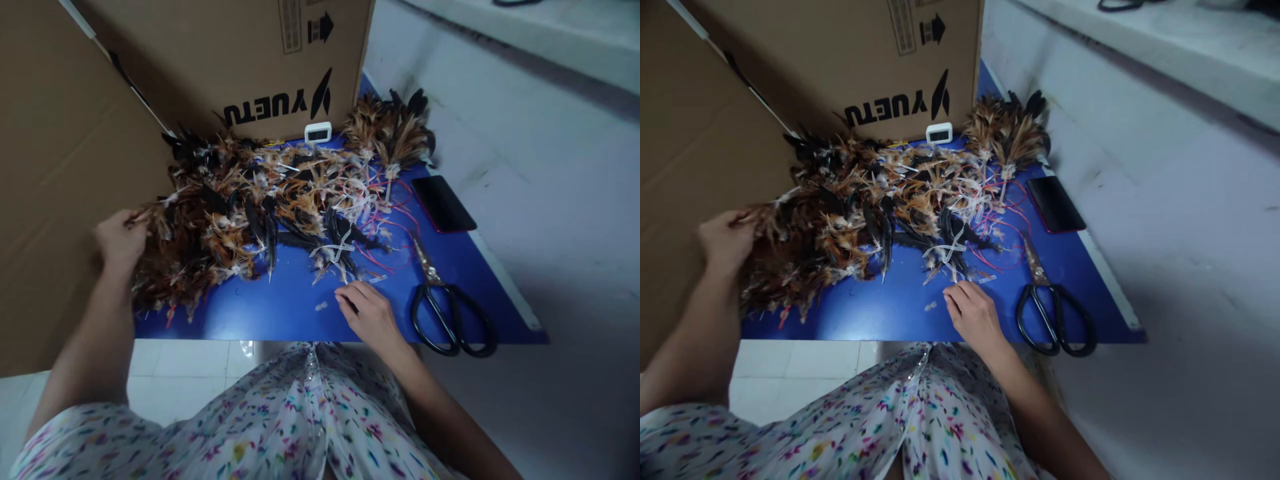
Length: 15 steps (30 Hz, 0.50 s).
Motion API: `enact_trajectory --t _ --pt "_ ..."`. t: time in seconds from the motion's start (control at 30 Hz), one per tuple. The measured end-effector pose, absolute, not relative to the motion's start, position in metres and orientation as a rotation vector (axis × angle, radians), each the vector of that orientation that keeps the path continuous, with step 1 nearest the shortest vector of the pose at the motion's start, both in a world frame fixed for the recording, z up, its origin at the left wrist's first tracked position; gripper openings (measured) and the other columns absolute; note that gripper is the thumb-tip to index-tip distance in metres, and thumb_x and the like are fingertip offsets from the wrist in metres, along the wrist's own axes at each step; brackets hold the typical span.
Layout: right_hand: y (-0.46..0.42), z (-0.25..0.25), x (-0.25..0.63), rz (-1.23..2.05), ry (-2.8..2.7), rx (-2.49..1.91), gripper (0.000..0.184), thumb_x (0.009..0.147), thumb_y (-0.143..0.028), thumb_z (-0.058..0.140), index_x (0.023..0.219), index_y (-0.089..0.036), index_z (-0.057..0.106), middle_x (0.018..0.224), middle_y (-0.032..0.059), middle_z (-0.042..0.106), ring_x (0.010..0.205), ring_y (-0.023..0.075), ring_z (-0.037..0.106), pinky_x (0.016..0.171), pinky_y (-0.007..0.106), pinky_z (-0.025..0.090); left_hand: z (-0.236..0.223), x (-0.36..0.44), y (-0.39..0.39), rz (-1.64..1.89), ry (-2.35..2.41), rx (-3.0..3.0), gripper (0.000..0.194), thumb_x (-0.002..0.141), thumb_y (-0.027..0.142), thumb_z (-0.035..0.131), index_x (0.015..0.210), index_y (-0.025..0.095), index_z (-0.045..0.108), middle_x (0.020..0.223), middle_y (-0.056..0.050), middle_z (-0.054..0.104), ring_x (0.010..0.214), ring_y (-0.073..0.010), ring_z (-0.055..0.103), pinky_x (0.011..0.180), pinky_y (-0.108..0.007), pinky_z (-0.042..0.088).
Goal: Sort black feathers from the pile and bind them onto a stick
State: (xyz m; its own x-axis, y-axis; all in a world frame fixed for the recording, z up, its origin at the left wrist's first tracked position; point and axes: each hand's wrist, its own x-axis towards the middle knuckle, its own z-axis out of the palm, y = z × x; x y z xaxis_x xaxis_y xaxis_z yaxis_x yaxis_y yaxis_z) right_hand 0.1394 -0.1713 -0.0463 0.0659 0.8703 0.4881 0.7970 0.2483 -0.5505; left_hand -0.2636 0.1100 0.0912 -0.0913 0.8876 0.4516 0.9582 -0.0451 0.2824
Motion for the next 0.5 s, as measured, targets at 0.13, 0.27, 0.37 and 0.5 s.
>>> enact_trajectory --t 0.13,0.27,0.37,0.5 --pt "-0.170 -0.046 0.139 0.111 -1.724 -1.529 0.013 0.095 -0.014 0.053 0.091 -0.018 0.065 0.085 0.0044 0.066 0.081 0.0175 0.063 0.078 0.032 0.052 0.092 -0.294 0.104 -0.635 -2.219 -1.794 0.046 0.078 0.023 0.061 0.124 0.018 0.066 0.114 -0.009 0.068 0.108 -0.0243 0.063 0.099 -0.044 0.051" --pt "-0.172 -0.042 0.136 -0.003 -1.764 -1.549 0.014 0.095 -0.011 0.053 0.092 -0.016 0.066 0.085 0.0058 0.067 0.081 0.0181 0.062 0.078 0.033 0.050 0.092 -0.272 0.084 -0.801 -1.977 -1.923 0.053 0.077 0.025 0.063 0.130 0.026 0.059 0.141 -0.009 0.049 0.117 -0.0272 0.059 0.107 -0.049 0.049" --pt "-0.178 -0.039 0.136 -0.187 -1.790 -1.636 0.013 0.094 -0.011 0.054 0.095 -0.016 0.066 0.089 0.0071 0.069 0.084 0.0205 0.060 0.079 0.037 0.047 0.086 -0.223 0.068 -0.906 -1.798 -2.168 0.039 0.082 0.025 0.058 0.120 0.029 0.062 0.134 -0.007 0.054 0.081 -0.0166 0.065 0.080 -0.042 0.061" --pt "-0.197 -0.035 0.146 -0.382 -1.706 -1.829 0.013 0.091 -0.014 0.058 0.101 -0.017 0.066 0.100 0.0096 0.070 0.098 0.0258 0.058 0.086 0.042 0.044 0.062 -0.147 0.050 -0.758 -1.353 -2.750 0.027 0.087 0.028 0.057 0.113 0.023 0.064 0.109 -0.006 0.068 0.088 -0.0180 0.066 0.087 -0.038 0.058"
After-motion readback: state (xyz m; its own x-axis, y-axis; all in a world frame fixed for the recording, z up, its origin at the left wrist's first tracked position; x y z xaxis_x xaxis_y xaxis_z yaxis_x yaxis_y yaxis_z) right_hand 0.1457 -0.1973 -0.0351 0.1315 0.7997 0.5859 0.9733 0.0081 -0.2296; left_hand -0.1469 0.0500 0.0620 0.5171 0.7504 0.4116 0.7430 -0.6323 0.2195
